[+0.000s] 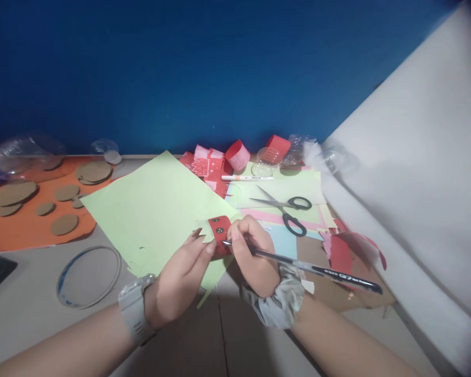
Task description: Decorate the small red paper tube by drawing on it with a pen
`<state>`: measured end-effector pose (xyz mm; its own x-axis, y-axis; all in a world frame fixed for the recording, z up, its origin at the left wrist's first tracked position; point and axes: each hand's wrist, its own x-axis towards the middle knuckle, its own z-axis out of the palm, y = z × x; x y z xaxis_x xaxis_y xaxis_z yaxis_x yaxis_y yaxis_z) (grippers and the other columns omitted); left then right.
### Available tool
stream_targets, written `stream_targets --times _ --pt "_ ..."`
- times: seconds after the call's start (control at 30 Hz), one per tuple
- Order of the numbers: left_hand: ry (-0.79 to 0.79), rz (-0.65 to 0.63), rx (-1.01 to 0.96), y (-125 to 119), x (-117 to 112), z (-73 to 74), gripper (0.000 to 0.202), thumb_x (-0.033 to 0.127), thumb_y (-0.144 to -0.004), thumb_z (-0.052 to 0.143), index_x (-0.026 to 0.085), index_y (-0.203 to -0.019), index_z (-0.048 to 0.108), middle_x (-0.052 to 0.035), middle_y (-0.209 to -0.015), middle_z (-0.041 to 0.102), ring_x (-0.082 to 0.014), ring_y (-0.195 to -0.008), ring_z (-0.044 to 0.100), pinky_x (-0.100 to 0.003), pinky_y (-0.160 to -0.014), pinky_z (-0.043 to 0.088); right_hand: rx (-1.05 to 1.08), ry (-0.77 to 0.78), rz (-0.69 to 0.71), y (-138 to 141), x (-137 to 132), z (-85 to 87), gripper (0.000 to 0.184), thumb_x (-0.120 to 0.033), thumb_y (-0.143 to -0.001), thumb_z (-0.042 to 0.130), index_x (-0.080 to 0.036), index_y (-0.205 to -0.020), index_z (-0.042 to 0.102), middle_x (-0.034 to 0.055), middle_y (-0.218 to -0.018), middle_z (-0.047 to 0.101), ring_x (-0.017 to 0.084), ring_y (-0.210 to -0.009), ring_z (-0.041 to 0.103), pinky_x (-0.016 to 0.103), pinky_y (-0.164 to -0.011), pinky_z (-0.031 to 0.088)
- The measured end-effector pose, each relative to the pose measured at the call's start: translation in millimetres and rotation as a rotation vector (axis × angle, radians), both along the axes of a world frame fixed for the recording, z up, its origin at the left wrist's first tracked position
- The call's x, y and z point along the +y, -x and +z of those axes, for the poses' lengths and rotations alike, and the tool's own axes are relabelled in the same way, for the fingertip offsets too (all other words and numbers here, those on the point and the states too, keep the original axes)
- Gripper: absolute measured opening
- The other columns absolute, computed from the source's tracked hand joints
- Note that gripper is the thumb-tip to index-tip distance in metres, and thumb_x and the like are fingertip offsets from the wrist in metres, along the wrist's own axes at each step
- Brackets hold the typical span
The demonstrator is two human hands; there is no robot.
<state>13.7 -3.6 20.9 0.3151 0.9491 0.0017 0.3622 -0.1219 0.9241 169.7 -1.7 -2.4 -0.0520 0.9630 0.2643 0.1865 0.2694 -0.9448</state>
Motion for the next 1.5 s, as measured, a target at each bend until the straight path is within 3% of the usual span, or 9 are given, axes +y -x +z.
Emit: stream_targets --times 0.33,1.0,1.5 --pt "-0.034 -0.009 -0.030 -0.4 0.8 1.0 0.036 0.030 -0.094 0.039 0.027 -0.101 0.074 0.0006 -0.105 0.077 -0.0235 -0.114 0.064 -0.040 -0.114 0.037 0.005 0.000 0.011 -0.3 0.3 0.7 0.022 -0.024 -0.095 0.046 -0.022 -0.074 0.041 -0.0040 -0.067 0.045 0.012 -0.057 0.039 0.027 -0.055 0.033" --pt "-0.011 -0.004 0.097 -0.2 -1.2 0.1 0.035 0.029 -0.095 0.038 0.023 -0.101 0.072 0.0000 -0.104 0.077 -0.0212 -0.106 0.066 -0.037 -0.112 0.038 0.023 0.032 0.026 -0.8 0.5 0.1 0.023 -0.025 -0.095 0.046 -0.023 -0.074 0.039 -0.0045 -0.066 0.041 0.012 -0.057 0.036 0.027 -0.055 0.031" --pt "-0.004 0.007 0.054 -0.2 -1.3 0.8 0.033 0.031 -0.095 0.041 0.024 -0.101 0.073 -0.0003 -0.105 0.077 -0.0231 -0.109 0.065 -0.038 -0.111 0.039 -0.022 0.017 0.050 -1.4 0.9 3.6 0.023 -0.023 -0.094 0.047 -0.022 -0.072 0.039 -0.0046 -0.064 0.040 0.012 -0.057 0.037 0.026 -0.055 0.032"
